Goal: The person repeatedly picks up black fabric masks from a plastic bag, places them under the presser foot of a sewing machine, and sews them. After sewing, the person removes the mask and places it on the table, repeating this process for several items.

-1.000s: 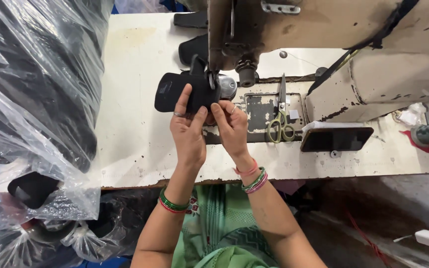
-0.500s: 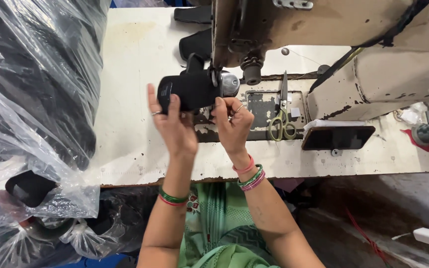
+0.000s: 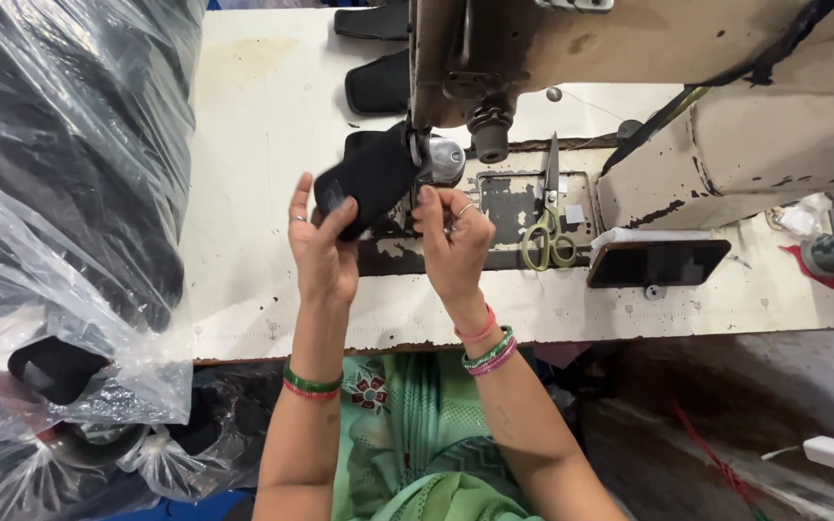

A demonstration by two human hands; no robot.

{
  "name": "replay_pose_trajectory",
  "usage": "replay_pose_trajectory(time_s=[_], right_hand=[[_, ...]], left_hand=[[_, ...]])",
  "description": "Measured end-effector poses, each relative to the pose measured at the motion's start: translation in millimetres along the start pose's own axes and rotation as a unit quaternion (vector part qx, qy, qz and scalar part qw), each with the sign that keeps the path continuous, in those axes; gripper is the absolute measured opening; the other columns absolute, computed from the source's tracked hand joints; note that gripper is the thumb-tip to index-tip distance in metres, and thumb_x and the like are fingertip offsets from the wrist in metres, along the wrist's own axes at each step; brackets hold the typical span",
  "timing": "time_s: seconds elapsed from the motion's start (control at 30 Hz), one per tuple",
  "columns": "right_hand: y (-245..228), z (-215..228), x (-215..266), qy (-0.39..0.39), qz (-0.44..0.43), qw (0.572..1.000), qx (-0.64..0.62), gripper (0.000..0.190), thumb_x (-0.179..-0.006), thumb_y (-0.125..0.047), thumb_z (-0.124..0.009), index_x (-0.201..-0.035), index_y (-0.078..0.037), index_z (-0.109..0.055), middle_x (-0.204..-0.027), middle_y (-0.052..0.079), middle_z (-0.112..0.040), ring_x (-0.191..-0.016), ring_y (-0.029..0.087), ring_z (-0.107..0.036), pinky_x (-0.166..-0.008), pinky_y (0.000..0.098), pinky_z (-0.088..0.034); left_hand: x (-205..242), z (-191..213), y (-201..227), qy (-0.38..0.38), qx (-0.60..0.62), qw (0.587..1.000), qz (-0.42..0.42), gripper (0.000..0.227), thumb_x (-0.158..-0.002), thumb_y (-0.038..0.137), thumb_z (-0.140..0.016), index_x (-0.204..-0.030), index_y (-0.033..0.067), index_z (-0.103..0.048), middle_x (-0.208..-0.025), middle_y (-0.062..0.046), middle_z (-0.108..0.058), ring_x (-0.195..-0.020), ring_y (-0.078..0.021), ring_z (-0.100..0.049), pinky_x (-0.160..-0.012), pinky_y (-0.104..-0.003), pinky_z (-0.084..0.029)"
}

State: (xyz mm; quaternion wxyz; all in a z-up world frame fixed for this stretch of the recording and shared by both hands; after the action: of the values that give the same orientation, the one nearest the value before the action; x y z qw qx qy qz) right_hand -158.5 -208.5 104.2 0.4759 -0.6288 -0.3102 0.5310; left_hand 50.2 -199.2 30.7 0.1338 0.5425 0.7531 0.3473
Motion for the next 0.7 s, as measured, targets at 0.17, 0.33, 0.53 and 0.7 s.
replay_pose_trajectory(time_s=[0.17,0.33,0.53,0.7], right_hand=[[38,-19,18,-0.095,-0.155,0.966,-0.182,0.02,-0.105,-0.018,-0.065,-0.104,0.001,-0.07,-0.083,-0.004,-0.067,-0.073,0.001,-0.06,-0.065,0.0197,-0.057],[43,-12,17,-0.077,-0.17,0.93,-0.317,0.013,-0.102,-0.009,-0.069,-0.108,0.002,-0.07,-0.09,-0.001,-0.07,-0.077,0.004,-0.062,-0.069,0.0207,-0.052],[38,-8,12,-0.035,-0.135,0.961,-0.241,0.009,-0.103,-0.007,-0.071,-0.106,0.002,-0.071,-0.086,-0.002,-0.067,-0.073,0.002,-0.056,-0.063,0.018,-0.045],[20,-3,6,-0.011,-0.119,0.965,-0.233,0.013,-0.1,-0.005,-0.072,-0.108,-0.003,-0.062,-0.088,0.0,-0.067,-0.074,0.004,-0.06,-0.067,0.0191,-0.053]], left_hand=[[50,-11,-17,-0.053,-0.017,0.996,0.068,0.076,-0.087,-0.006,-0.072,-0.152,0.0006,-0.034,-0.13,-0.018,-0.059,-0.111,-0.0237,-0.067,-0.096,-0.037,-0.059],[78,-27,-16,-0.046,-0.057,0.997,0.034,0.072,-0.087,-0.006,-0.073,-0.148,0.001,-0.036,-0.131,-0.016,-0.058,-0.112,-0.022,-0.067,-0.093,-0.036,-0.061],[68,-23,-28,-0.027,-0.028,0.998,0.046,0.07,-0.086,-0.003,-0.075,-0.146,0.004,-0.038,-0.129,-0.014,-0.058,-0.11,-0.0213,-0.067,-0.087,-0.036,-0.064],[62,-32,-17,-0.023,-0.05,0.998,0.02,0.071,-0.087,-0.003,-0.075,-0.147,0.0053,-0.038,-0.13,-0.013,-0.058,-0.111,-0.0203,-0.065,-0.087,-0.035,-0.063]])
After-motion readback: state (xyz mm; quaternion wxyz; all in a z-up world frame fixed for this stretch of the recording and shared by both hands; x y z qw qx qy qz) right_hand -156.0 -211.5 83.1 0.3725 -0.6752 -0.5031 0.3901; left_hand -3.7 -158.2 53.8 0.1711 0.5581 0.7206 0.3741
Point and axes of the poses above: each hand's wrist, its own x-axis away from the middle knuckle, its own z-axis out of the back of the hand, y = z × x, the point moved 10 cm from there along -x, towards the middle knuckle
